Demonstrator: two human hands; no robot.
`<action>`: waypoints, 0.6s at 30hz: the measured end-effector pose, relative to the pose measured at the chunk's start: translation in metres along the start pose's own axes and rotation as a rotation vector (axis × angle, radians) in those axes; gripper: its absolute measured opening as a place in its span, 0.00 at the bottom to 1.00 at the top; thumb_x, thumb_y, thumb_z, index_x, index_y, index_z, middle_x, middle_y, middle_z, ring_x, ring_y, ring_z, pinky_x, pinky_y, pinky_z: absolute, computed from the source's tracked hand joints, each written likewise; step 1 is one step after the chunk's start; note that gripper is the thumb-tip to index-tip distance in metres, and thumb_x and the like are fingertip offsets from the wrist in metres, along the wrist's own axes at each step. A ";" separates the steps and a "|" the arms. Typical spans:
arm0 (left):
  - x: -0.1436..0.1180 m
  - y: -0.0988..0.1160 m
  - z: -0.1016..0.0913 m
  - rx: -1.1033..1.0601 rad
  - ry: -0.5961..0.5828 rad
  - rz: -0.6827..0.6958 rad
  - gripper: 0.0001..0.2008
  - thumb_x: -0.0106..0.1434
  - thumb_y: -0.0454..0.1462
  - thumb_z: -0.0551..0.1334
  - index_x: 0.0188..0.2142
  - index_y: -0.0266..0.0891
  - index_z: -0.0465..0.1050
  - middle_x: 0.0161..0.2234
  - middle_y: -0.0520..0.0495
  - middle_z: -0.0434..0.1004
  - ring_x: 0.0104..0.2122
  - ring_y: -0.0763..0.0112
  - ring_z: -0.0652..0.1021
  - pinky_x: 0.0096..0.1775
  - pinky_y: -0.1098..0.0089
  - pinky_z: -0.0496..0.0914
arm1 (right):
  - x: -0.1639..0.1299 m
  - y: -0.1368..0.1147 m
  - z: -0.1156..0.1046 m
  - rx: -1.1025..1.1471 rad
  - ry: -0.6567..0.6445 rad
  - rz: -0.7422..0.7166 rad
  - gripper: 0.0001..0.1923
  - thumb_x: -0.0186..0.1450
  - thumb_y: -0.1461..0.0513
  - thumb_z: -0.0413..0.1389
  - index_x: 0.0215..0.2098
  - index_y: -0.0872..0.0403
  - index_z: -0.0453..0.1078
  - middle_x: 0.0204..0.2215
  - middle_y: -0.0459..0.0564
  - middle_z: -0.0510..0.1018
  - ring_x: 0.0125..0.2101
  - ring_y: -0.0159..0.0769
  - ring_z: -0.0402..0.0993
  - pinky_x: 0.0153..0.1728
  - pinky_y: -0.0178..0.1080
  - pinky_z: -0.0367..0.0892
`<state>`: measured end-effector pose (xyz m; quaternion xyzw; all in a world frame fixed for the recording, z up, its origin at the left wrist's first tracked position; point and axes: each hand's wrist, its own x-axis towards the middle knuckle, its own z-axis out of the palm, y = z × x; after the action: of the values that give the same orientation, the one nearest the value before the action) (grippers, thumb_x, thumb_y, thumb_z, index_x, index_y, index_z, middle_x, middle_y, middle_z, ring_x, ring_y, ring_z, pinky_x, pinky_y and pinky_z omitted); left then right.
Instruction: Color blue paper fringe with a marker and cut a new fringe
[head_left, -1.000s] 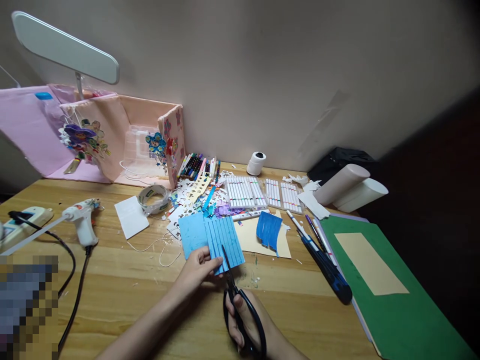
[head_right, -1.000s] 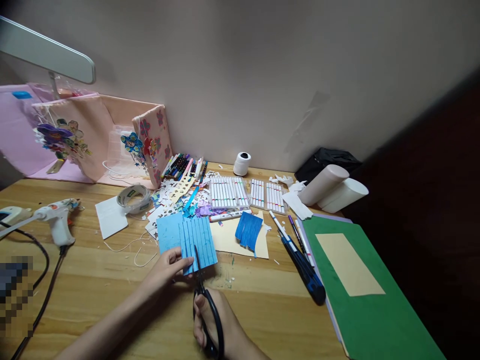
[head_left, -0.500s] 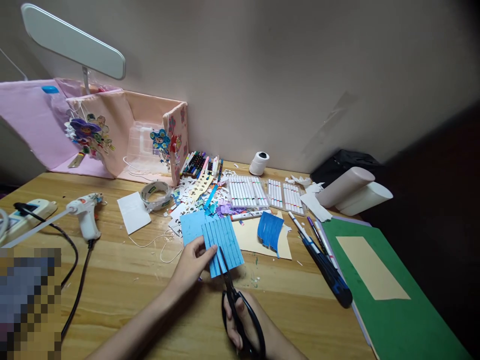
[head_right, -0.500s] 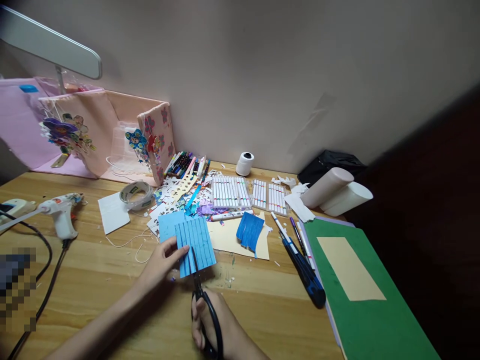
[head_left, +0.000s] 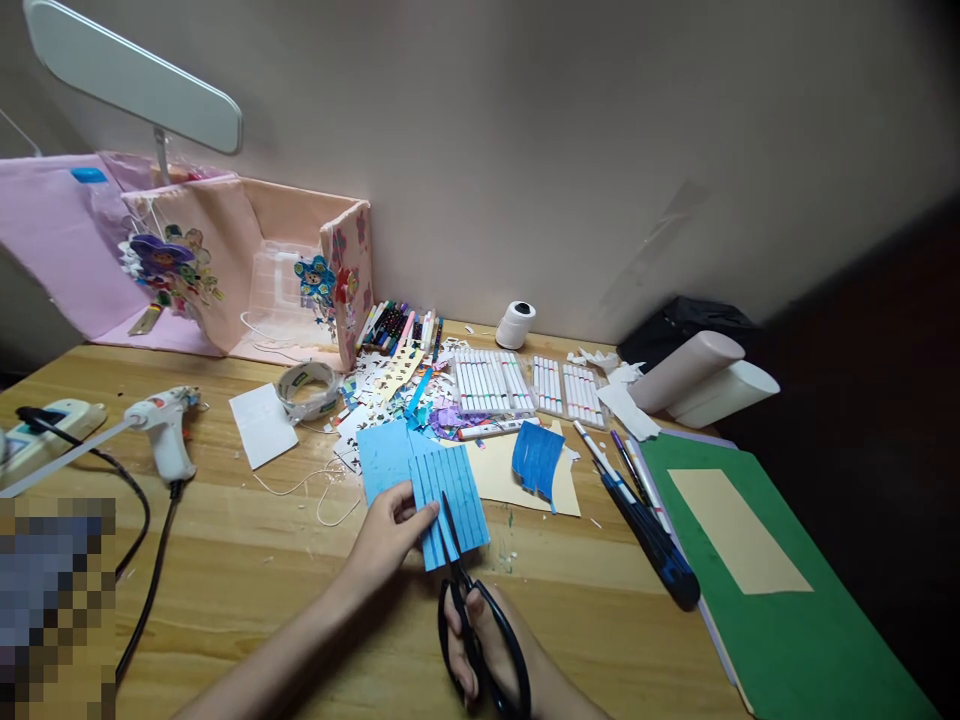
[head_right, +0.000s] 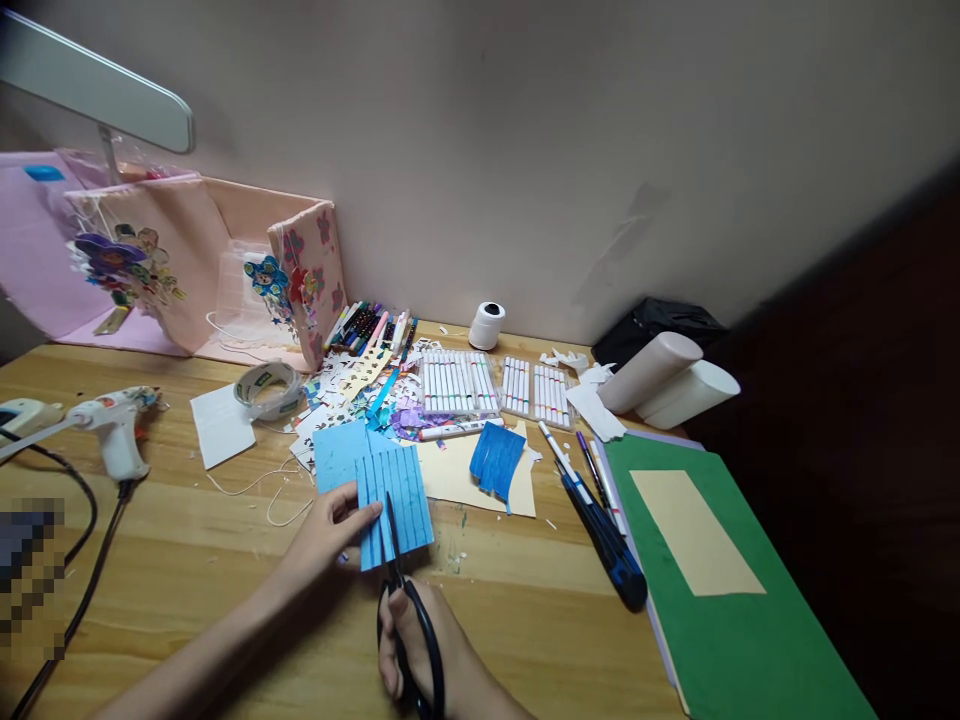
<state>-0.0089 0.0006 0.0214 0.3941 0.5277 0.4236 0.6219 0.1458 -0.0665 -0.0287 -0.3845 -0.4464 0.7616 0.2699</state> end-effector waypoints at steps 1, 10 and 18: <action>0.000 0.000 0.000 -0.001 -0.001 0.002 0.18 0.49 0.46 0.67 0.33 0.33 0.73 0.29 0.46 0.78 0.33 0.62 0.77 0.32 0.70 0.69 | 0.001 0.002 0.000 -0.004 0.009 -0.001 0.34 0.53 0.31 0.40 0.26 0.54 0.56 0.08 0.38 0.60 0.07 0.22 0.52 0.09 0.26 0.50; -0.001 0.003 0.001 0.002 -0.030 -0.058 0.21 0.45 0.49 0.68 0.29 0.33 0.71 0.26 0.47 0.74 0.27 0.67 0.73 0.28 0.72 0.65 | 0.008 0.018 0.001 0.041 0.032 -0.005 0.40 0.47 0.28 0.35 0.28 0.54 0.56 0.08 0.38 0.60 0.07 0.21 0.51 0.09 0.25 0.47; -0.002 -0.001 0.002 0.016 -0.075 -0.055 0.19 0.47 0.49 0.67 0.26 0.35 0.69 0.24 0.49 0.71 0.26 0.69 0.71 0.26 0.73 0.63 | 0.001 -0.009 0.005 -0.002 0.048 0.029 0.38 0.48 0.28 0.38 0.27 0.54 0.55 0.08 0.38 0.61 0.08 0.22 0.53 0.09 0.26 0.50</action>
<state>-0.0067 -0.0014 0.0208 0.3996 0.5182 0.3871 0.6496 0.1412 -0.0636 -0.0192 -0.4094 -0.4348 0.7555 0.2694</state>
